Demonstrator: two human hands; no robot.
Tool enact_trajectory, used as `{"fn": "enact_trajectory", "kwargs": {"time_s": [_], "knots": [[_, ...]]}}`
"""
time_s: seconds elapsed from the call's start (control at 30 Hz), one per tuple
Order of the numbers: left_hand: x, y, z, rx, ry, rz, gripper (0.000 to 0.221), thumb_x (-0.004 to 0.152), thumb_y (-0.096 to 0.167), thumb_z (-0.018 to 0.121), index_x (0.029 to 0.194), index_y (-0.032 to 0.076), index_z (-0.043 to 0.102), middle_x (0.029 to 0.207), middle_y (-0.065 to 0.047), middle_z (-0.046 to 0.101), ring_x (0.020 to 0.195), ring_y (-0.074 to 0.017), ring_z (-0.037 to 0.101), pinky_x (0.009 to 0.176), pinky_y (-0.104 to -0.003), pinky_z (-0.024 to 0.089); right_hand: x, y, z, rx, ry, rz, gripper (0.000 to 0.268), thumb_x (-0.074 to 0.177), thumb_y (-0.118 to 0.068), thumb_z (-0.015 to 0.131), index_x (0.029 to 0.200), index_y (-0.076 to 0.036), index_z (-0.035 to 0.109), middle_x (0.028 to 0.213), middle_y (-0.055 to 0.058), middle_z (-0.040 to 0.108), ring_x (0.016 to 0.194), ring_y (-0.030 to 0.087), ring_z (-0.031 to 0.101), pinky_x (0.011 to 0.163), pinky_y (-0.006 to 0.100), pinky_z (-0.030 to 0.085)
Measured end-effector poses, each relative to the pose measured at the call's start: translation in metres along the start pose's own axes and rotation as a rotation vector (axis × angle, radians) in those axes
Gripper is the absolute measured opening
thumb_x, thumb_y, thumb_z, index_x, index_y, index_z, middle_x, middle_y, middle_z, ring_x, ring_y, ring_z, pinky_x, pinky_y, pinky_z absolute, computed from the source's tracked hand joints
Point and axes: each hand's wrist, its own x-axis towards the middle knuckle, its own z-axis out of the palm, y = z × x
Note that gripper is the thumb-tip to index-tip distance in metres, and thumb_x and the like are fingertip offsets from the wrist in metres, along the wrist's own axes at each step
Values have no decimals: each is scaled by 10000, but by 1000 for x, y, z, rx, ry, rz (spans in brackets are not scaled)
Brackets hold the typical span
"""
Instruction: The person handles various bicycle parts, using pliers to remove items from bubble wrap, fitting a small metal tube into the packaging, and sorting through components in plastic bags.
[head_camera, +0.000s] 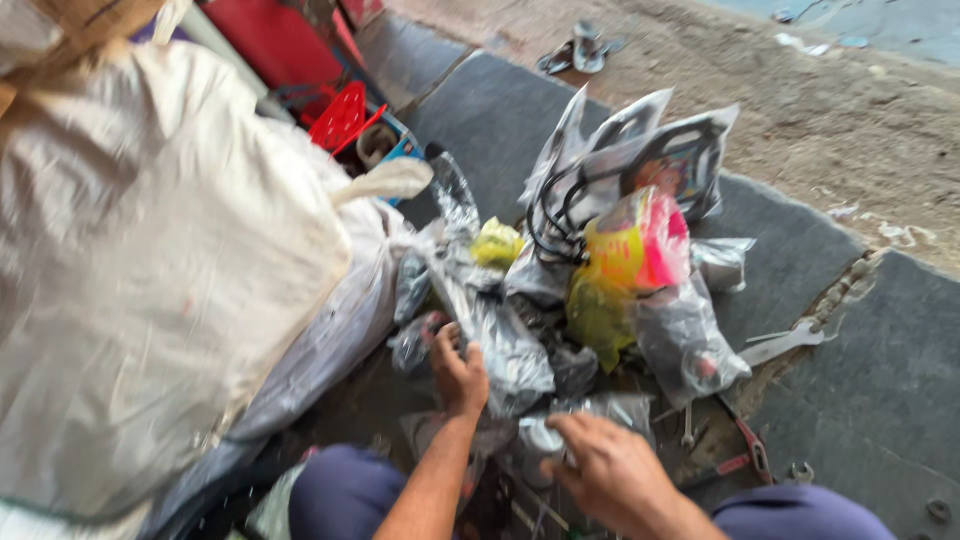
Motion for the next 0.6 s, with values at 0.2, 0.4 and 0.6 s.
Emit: {"fn": "enact_trajectory", "kwargs": {"time_s": [0.2, 0.4, 0.6], "knots": [[94, 29, 165, -467, -318, -417, 615, 910, 367, 716, 1372, 9, 525, 1333, -159, 615, 1195, -250, 607, 1036, -376, 469, 6, 54, 32, 64, -223, 187, 582, 788, -361, 790, 1287, -137, 591, 1145, 99, 667, 1066, 330, 680, 817, 424, 567], [144, 32, 263, -654, -300, -649, 705, 927, 378, 752, 1418, -21, 442, 1341, -147, 536, 1159, -243, 533, 991, -416, 436, 6, 97, 106, -160, -429, 323, 313, 940, -303, 548, 1233, -217, 616, 1046, 65, 636, 1015, 230, 705, 795, 443, 593], [154, 68, 212, -618, -5, -777, 363, 1043, 349, 558, 1139, 3, 611, 1035, -129, 660, 875, -221, 616, 746, -369, 520, 25, 106, 107, -46, -472, 173, 244, 1000, -273, 526, 1182, -147, 627, 981, 100, 632, 968, 269, 706, 777, 423, 591]]}}
